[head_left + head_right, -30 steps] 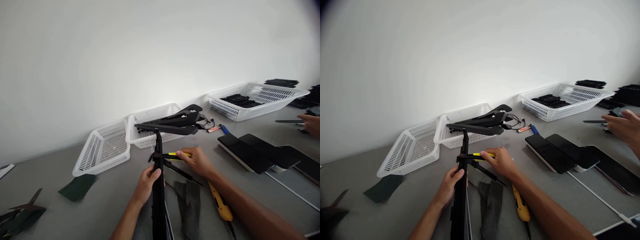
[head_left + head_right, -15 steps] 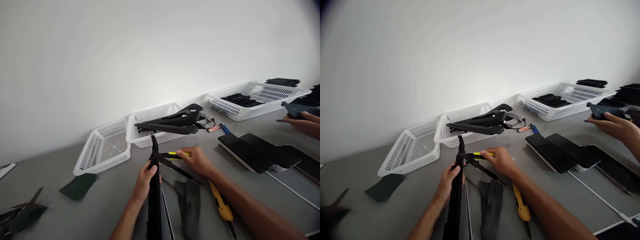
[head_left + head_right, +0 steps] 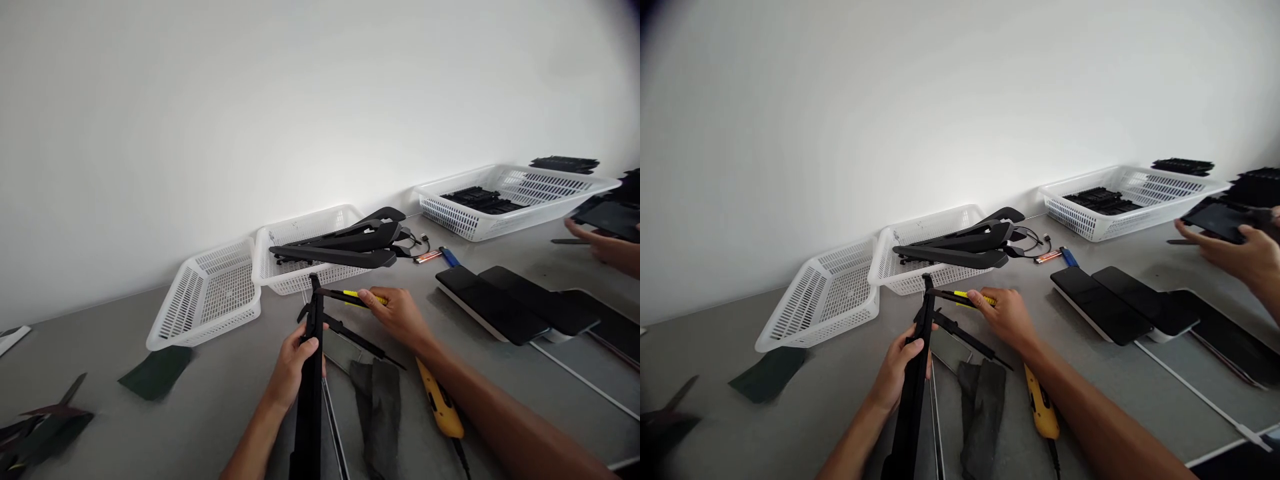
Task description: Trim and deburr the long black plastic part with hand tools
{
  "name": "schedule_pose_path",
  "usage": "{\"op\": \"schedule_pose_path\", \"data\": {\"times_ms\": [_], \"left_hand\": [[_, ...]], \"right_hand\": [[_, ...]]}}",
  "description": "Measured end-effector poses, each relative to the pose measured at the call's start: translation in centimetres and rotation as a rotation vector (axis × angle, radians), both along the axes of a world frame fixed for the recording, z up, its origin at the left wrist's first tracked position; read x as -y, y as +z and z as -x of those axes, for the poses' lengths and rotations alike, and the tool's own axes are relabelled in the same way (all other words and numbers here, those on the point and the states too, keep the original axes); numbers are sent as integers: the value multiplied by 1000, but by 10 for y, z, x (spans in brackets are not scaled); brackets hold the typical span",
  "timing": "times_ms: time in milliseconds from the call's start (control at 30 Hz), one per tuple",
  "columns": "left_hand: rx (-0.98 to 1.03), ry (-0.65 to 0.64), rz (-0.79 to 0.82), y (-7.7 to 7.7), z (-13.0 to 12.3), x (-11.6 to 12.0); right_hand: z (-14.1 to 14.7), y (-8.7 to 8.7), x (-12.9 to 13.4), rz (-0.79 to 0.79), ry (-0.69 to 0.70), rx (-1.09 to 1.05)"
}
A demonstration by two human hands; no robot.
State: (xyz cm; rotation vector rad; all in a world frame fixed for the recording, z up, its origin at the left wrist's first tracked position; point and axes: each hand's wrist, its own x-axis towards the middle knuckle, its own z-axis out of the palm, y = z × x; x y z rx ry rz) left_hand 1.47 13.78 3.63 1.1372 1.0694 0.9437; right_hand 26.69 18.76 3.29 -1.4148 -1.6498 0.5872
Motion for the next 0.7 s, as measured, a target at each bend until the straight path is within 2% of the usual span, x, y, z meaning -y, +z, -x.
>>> {"op": "schedule_pose_path", "data": {"times_ms": [367,700], "left_hand": [[11,-38,19,0,1,0],[16,-11,38,0,1,1]], "right_hand": [[-2,-1,-1,-72,-72,25],[-2,10,7,-58,64,-12]]}}
